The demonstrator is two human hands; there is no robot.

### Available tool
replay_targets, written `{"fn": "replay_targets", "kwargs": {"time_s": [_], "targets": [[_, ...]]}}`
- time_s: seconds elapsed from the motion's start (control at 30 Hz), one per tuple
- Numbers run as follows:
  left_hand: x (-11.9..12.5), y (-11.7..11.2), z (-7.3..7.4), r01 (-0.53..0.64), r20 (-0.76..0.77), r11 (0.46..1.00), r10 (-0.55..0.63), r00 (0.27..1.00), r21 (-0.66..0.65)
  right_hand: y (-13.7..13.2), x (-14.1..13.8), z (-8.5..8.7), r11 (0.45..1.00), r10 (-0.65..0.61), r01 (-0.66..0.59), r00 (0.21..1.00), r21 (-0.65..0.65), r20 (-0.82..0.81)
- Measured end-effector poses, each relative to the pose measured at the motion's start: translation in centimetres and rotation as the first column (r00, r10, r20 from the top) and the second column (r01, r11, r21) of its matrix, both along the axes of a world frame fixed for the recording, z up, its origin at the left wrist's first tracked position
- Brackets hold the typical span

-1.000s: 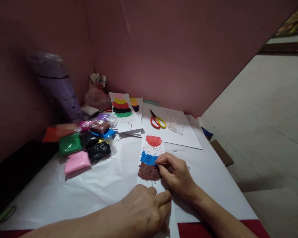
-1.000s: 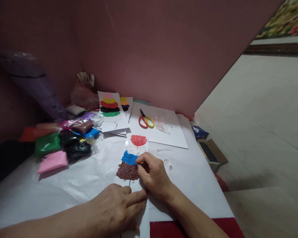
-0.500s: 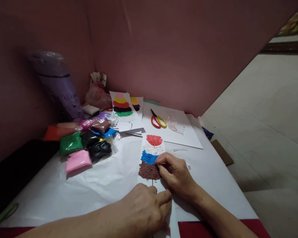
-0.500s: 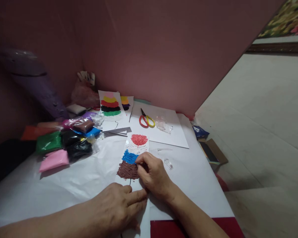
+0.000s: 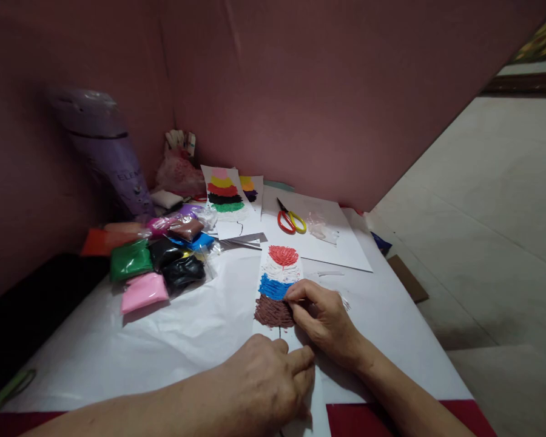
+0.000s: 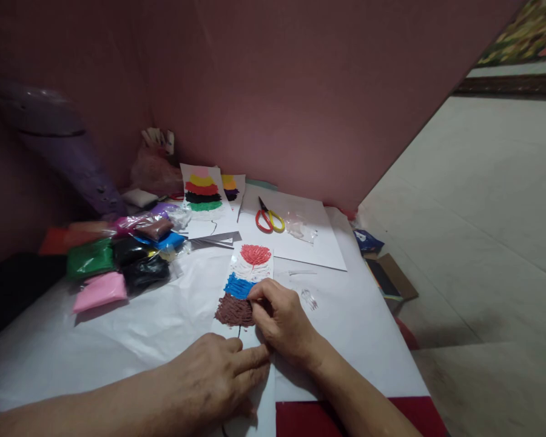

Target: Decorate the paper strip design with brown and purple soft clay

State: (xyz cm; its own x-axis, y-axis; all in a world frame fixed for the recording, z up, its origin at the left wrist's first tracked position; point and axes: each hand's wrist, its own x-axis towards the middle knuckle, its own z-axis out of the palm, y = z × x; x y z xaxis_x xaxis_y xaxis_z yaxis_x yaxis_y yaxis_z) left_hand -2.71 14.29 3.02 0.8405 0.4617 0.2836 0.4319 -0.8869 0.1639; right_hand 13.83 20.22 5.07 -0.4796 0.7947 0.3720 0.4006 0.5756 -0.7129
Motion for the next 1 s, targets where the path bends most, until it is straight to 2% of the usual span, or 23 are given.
{"fn": "replay_targets", "kwargs": {"time_s": [0.27,0.73,1.0], "targets": [[-0.09,-0.01,0.94,0.020,0.000,0.999,-0.020,1.000,-0.035,-0.15,0.11,0.28,1.000,0.020,-0.020,1.000,-0.024,0.004],[-0.15,-0.13,1.00,0.006,0.029,0.999,-0.005,1.000,-0.042,-0.31,0.14,0.36,0.998,0.064,-0.064,0.998,-0.023,0.002],[-0.02,-0.02,0.35,0.009,0.022,1.000,-0.008,1.000,-0.019,-0.63,0.07,0.42,0.997,0.079,-0.079,0.997,-0.005,-0.012]]}}
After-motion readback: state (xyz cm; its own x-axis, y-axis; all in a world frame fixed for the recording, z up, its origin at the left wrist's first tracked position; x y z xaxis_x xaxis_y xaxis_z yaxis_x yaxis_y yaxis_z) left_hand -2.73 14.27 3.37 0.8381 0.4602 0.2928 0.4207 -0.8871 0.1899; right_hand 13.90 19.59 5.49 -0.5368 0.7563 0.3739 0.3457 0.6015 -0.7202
